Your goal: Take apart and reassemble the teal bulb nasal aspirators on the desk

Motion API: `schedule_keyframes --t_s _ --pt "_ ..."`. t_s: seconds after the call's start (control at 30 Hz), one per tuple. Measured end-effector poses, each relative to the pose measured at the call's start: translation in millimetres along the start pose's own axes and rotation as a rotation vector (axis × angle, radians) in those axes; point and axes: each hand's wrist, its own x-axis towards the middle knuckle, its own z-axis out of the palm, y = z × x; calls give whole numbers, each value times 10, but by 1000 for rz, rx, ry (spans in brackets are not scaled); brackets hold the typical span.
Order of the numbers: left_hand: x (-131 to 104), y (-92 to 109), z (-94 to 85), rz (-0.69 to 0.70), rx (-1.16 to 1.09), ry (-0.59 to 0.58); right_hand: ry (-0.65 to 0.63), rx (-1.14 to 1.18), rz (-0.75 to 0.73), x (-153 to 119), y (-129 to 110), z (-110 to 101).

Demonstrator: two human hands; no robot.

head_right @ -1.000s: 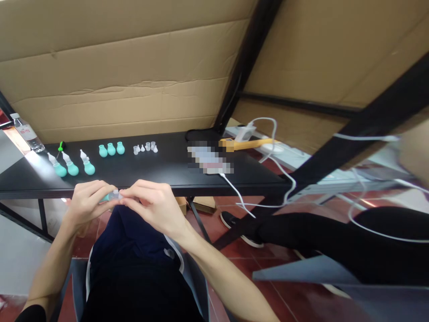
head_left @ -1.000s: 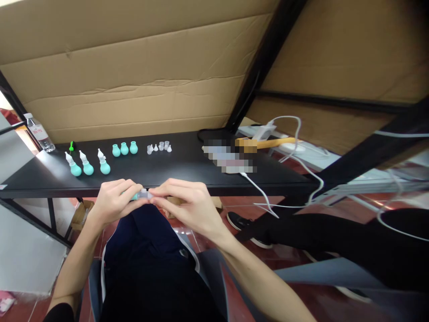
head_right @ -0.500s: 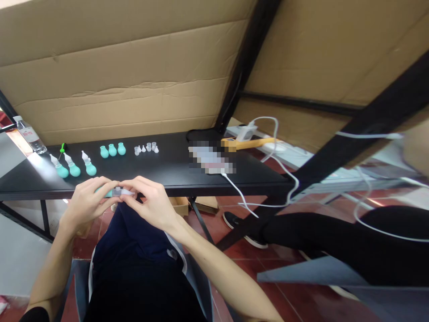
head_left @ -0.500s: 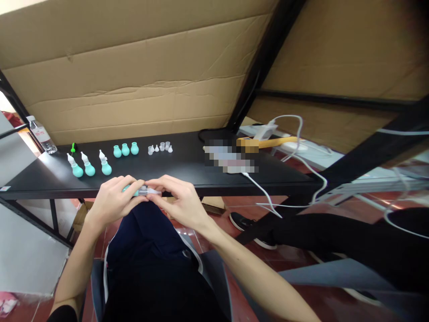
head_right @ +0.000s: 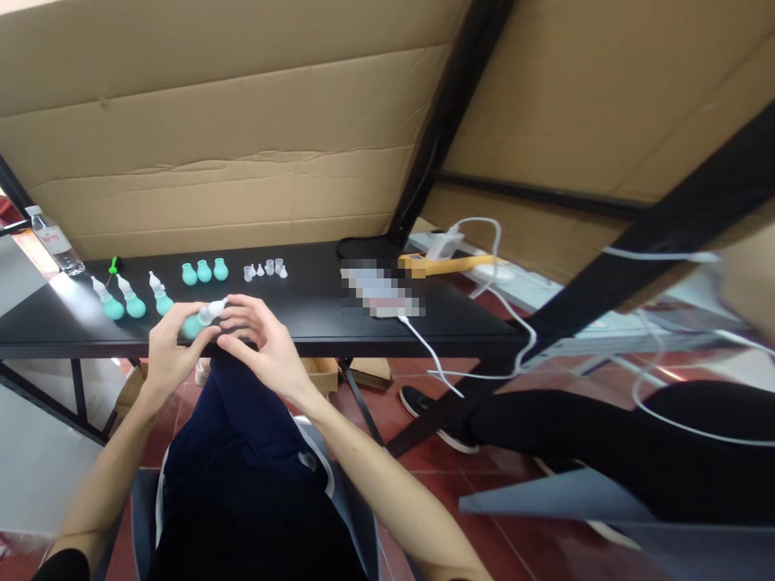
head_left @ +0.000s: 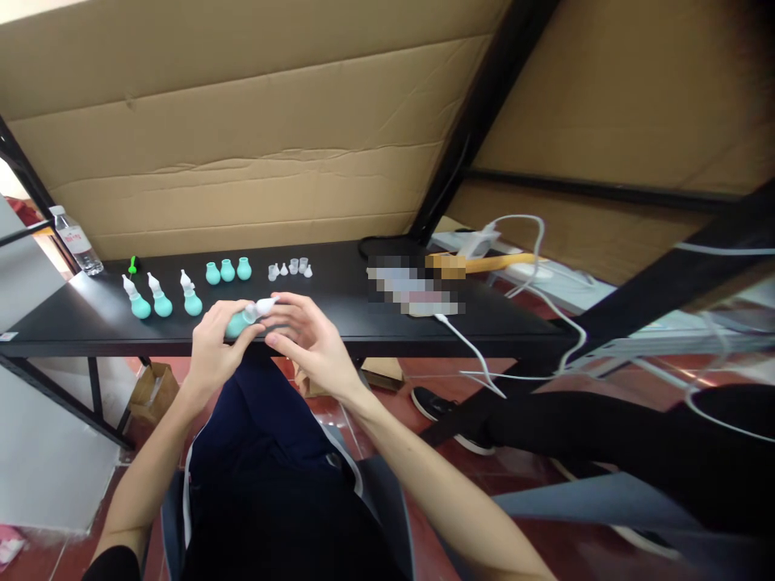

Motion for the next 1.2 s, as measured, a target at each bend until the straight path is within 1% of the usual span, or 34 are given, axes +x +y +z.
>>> schedule_keyframes --t_s 0.1,0.17,0.23,0.33,0.4,0.43,0.5,0.57,0.63,0.7,0.77,0.9,0.97,1.1,1.13,1.2 --pt "-74 -61 129 -75 -2 76 -17 -53 26 181 98 103" --pt "-101 -131 183 -135 17 102 -18 -149 3 381 125 154" --pt "-103 -210 204 -169 34 117 -6 -258 -25 640 128 182" --pt "-77 -289 187 -153 107 189 48 -458 -44 1066 132 206" --pt "-64 -295 163 -130 153 196 16 -587 -7 1306 162 237" --pt "-63 -287 154 -107 168 166 -19 -635 19 1398 188 263" --pt "-70 -258 147 -26 210 56 -100 -696 59 1517 257 331" --pt "-84 -235 162 74 289 -71 -166 -737 75 1564 334 407" --pt "-95 -231 189 134 375 -186 -212 -775 83 1570 400 468" --pt "-100 -249 216 147 422 -282 -240 -809 93 1570 443 496" --pt "-97 -279 232 151 427 -350 -273 -834 112 1587 463 484" --pt "-93 -335 243 151 393 -427 -382 -880 183 1704 459 358" --pt "-96 -354 248 131 362 -445 -374 -918 205 1806 454 256" --pt "-108 -381 261 127 330 -453 -210 -1118 149 2034 482 36" --pt "-109 -385 262 129 329 -455 -182 -1179 136 2077 500 -9" --pt "-111 -392 260 128 324 -460 -173 -1258 140 2130 545 -76"
